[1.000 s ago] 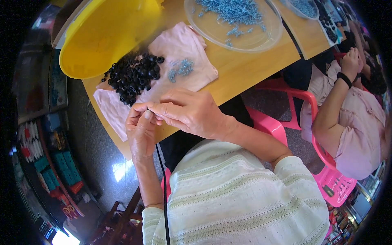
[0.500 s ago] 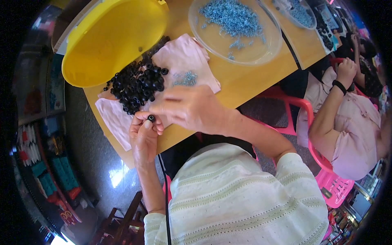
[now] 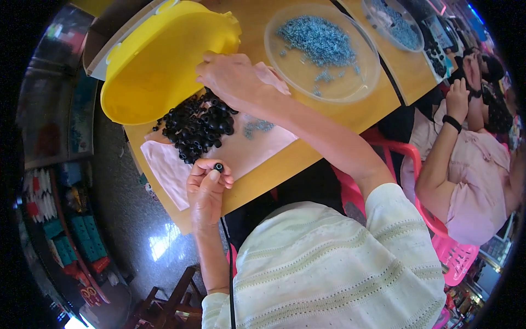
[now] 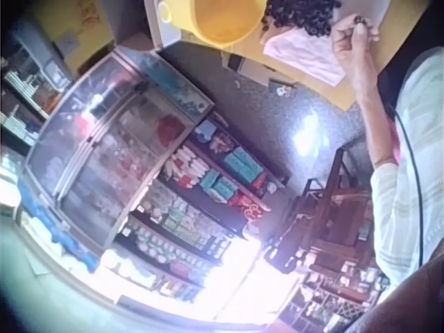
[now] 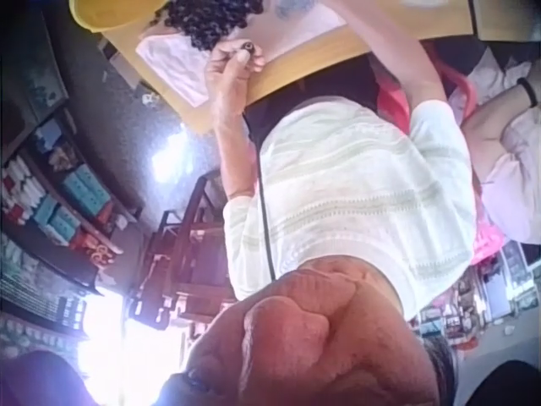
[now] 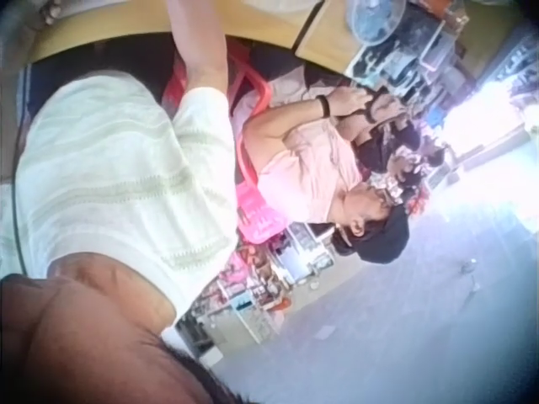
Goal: The person inserts small blue plastic pins into larger black plastic components by hand at an assembly table.
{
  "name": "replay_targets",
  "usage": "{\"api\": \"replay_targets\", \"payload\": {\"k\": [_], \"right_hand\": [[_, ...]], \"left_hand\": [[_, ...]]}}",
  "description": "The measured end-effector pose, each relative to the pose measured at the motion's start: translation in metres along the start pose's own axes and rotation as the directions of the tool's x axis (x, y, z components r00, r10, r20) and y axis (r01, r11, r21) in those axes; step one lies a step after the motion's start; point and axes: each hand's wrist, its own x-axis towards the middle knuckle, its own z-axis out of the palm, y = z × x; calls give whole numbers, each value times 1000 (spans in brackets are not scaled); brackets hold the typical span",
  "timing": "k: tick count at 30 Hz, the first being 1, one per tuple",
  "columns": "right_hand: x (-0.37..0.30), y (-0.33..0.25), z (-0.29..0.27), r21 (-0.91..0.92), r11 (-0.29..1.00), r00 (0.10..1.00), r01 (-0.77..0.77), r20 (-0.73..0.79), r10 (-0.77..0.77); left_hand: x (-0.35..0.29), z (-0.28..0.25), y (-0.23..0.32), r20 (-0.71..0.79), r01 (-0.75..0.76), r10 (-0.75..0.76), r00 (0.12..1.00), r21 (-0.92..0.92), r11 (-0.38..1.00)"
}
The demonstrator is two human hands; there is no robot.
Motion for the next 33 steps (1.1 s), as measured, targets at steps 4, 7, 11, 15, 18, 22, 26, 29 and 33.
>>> {"api": "replay_targets", "payload": {"k": [4, 7, 11, 15, 18, 22, 26, 29, 33], "right_hand": [[2, 1, 5, -34, 998, 995, 52, -80, -54], [3, 13, 19, -32, 992, 981, 120, -147, -123], [2, 4, 7, 234, 972, 993, 9, -119, 20], [-22, -13, -20, 742, 632, 975, -223, 159, 157], [-53, -27, -42, 890, 353, 957, -288, 271, 98], [-88, -39, -55, 947, 92, 952, -307, 307, 17], [-102, -46, -56, 980, 99, 985, -172, 173, -4], [-105, -47, -61, 966, 225, 989, -131, 143, -38], [-108, -48, -66, 933, 353, 993, -68, 96, -62]], "left_hand": [[0, 1, 0, 14, -9, 9, 1000, 13, 1000], [0, 3, 0, 25, -8, 8, 1000, 16, 1000], [-2, -1, -3, 30, -31, 31, 999, 10, 999], [-5, -3, -3, 41, -107, 110, 993, -65, 992], [-12, 5, 2, 53, -177, 183, 982, -96, 979], [-23, 20, 11, 85, -249, 257, 963, -87, 965], [-30, 29, 14, 63, -250, 254, 965, -62, 966], [-33, 31, 13, 52, -238, 241, 969, -50, 970], [-37, 34, 13, 68, -244, 247, 967, -48, 969]]}}
